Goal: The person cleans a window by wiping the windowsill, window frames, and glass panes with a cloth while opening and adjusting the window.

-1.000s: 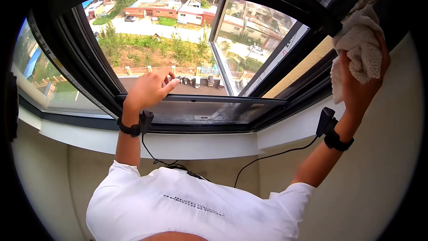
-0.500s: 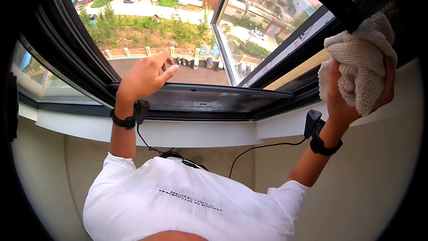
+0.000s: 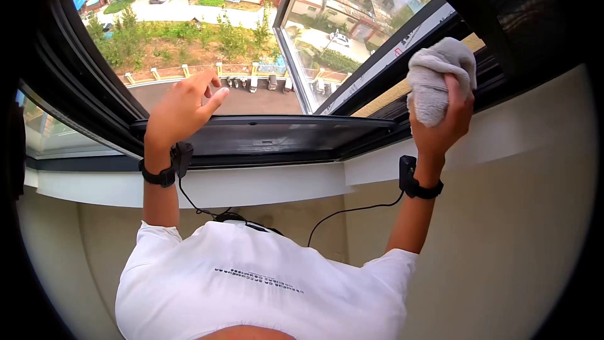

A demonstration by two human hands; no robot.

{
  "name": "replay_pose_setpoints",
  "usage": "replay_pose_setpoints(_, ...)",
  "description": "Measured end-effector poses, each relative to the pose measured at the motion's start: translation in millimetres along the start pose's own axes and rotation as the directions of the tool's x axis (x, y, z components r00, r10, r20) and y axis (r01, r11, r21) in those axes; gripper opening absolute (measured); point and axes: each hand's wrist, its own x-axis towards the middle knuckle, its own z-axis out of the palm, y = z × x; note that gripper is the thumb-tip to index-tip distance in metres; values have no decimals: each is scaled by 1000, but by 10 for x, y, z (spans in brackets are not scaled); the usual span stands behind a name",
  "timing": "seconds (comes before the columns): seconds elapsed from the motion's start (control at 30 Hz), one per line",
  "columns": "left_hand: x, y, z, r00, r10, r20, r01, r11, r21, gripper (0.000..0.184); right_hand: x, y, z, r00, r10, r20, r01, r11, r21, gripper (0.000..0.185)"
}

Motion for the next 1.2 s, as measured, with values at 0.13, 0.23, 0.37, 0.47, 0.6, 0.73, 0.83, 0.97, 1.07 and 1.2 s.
replay_pose_setpoints(0.13, 6, -1, 0, 998, -40, 39, 41, 999, -4, 33, 298, -43, 131, 986, -94, 136, 109, 988, -111, 70)
replay_pose_setpoints(0.23, -15, 9, 7, 999, -33, -10, 33, 999, 9, 33, 493, -107, 196, 988, -62, 139, 75, 993, -93, 71)
replay_pose_setpoints(0.37, -11, 12, 1, 999, -33, -28, 34, 999, 32, 33, 384, -324, 236, 981, 11, 194, 6, 996, -87, 72)
replay_pose_setpoints(0.47, -13, 6, 13, 999, -27, -38, 29, 999, 39, 32, 198, -418, 297, 959, 67, 274, -57, 997, -44, 72)
replay_pose_setpoints(0.6, -6, 53, -37, 997, -71, 16, 71, 997, 27, 36, 211, -481, 122, 920, 111, 376, -144, 988, 63, 69)
replay_pose_setpoints(0.73, -20, 42, -28, 998, -64, 23, 63, 997, 42, 37, 438, -335, 76, 983, -21, 183, 31, 998, -53, 73)
replay_pose_setpoints(0.83, -27, 45, -34, 998, -48, 48, 46, 998, 44, 38, 596, -211, 222, 988, 4, 155, -2, 1000, -9, 74)
replay_pose_setpoints(0.97, -35, 25, -13, 1000, -23, 18, 22, 998, 64, 35, 405, -319, 340, 984, 125, 129, -133, 990, 56, 71)
replay_pose_setpoints(1.07, -35, 14, -1, 1000, -6, 7, 5, 998, 58, 35, 211, -461, 384, 950, 223, 219, -250, 963, 101, 70)
replay_pose_setpoints(1.2, -26, 45, -32, 999, -30, 41, 29, 999, 40, 37, 172, -396, 276, 939, 150, 310, -228, 946, 232, 68)
